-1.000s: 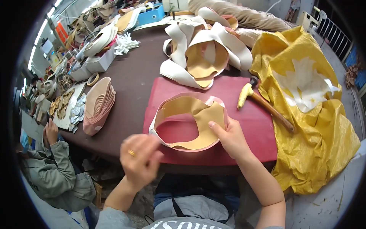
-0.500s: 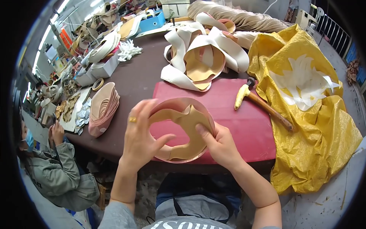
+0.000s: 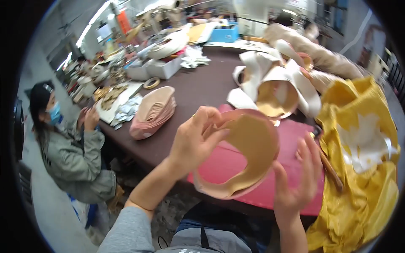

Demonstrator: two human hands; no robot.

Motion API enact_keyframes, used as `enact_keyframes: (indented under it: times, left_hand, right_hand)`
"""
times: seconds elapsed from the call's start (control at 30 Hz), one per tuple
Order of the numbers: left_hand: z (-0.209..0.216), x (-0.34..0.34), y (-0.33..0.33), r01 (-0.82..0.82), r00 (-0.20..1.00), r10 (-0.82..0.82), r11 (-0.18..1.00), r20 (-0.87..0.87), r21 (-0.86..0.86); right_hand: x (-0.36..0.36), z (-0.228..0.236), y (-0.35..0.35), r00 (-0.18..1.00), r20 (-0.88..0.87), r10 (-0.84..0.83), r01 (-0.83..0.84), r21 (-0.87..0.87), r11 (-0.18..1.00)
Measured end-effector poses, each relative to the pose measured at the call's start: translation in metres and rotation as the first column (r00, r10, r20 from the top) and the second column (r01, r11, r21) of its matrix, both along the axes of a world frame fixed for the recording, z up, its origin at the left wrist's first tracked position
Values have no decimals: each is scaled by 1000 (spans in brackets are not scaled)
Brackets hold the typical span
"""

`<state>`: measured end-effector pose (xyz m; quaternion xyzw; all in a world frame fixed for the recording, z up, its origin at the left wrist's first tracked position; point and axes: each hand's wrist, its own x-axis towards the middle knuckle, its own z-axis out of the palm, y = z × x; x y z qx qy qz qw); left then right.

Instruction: Applying glue and assembling inner linings to shoe uppers on a workbench.

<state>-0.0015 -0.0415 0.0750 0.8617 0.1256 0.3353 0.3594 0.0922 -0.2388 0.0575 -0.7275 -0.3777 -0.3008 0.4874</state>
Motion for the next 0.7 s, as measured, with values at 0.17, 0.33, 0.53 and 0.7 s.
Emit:
enact_keyframes:
  times: [0.17,0.33,0.53,0.7]
  left_hand:
    - [-18,-16,-71,-43,998,18,862,54,505]
    - [3,-42,-35,297,800,-449,873,399,387]
    - [-17,-20,-12,245,966,-219,946,138,-213]
    - [-67,9,5,211,906,-323,904,-272,-372]
  right_hand:
    - [-23,4,7,509,-595,622,-471,411,780]
    - [9,2,-2,346,-702,622,-304,543,783]
    - [24,-10,-12,214,-824,525,-431,403,807]
    - [37,-54,-4,464,-873,150,-422,-70,904]
